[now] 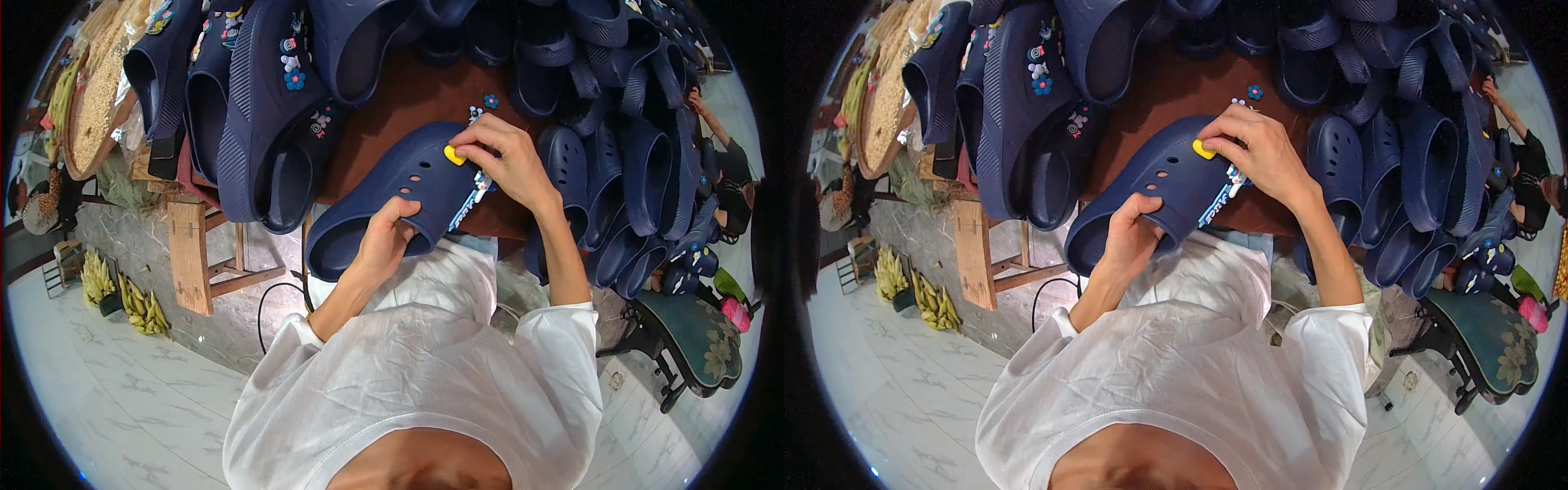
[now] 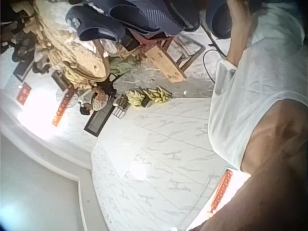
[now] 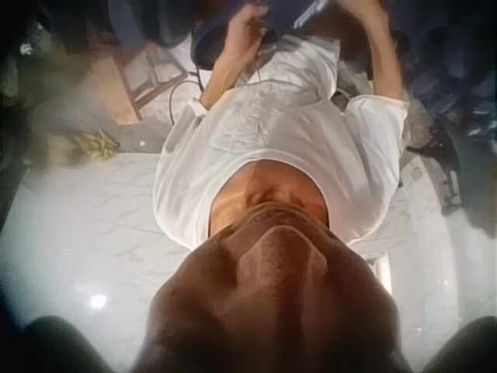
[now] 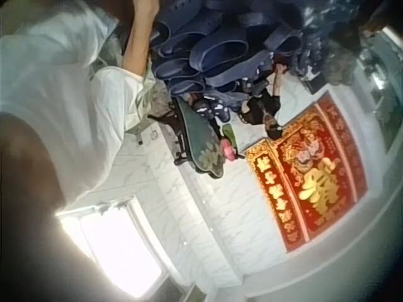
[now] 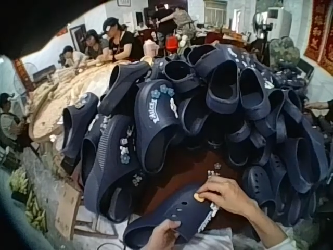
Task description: Decorating clogs with colorful charms by inserting them into the holes.
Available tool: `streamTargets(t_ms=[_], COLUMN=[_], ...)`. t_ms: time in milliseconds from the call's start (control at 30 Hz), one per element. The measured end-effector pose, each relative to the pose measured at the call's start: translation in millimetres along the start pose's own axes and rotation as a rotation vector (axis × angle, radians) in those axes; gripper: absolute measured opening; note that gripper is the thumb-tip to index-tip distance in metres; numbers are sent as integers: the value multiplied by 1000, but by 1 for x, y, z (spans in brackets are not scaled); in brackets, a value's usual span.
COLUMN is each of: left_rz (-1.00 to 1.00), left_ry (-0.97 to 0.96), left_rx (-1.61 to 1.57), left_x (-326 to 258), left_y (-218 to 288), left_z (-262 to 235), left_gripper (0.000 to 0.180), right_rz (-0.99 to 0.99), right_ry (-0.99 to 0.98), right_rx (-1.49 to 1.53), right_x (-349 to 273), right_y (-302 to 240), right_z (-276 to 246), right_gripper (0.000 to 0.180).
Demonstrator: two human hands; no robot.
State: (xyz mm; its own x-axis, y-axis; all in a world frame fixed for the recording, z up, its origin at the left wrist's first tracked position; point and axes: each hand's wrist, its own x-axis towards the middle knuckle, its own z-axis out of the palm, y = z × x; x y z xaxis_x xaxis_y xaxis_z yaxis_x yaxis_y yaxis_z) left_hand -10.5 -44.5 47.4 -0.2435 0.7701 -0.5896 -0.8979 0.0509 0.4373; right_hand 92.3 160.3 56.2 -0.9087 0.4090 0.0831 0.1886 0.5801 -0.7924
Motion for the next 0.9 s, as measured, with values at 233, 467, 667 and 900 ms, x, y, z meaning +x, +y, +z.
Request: streamTargets(t_ms=[233, 467, 667, 900], left_rz=[-10, -18, 15, 26], left_ry=[-19, -27, 16, 38], left_rx=[-74, -34, 97, 152], left_x=[16, 15, 11, 10], left_y=[7, 9, 8, 3], left_z=[-8, -3, 1, -5], left_gripper=[40, 40, 39, 42], right_rz=[-74, 41, 181, 237], right_ry=[13, -167, -255, -284], right_rx=[-25, 30, 30, 98], right_x=[7, 17, 30, 28], right_y=[8, 14, 9, 36], right_z=[-3, -12, -20, -16], right_gripper=[16, 17, 34, 62])
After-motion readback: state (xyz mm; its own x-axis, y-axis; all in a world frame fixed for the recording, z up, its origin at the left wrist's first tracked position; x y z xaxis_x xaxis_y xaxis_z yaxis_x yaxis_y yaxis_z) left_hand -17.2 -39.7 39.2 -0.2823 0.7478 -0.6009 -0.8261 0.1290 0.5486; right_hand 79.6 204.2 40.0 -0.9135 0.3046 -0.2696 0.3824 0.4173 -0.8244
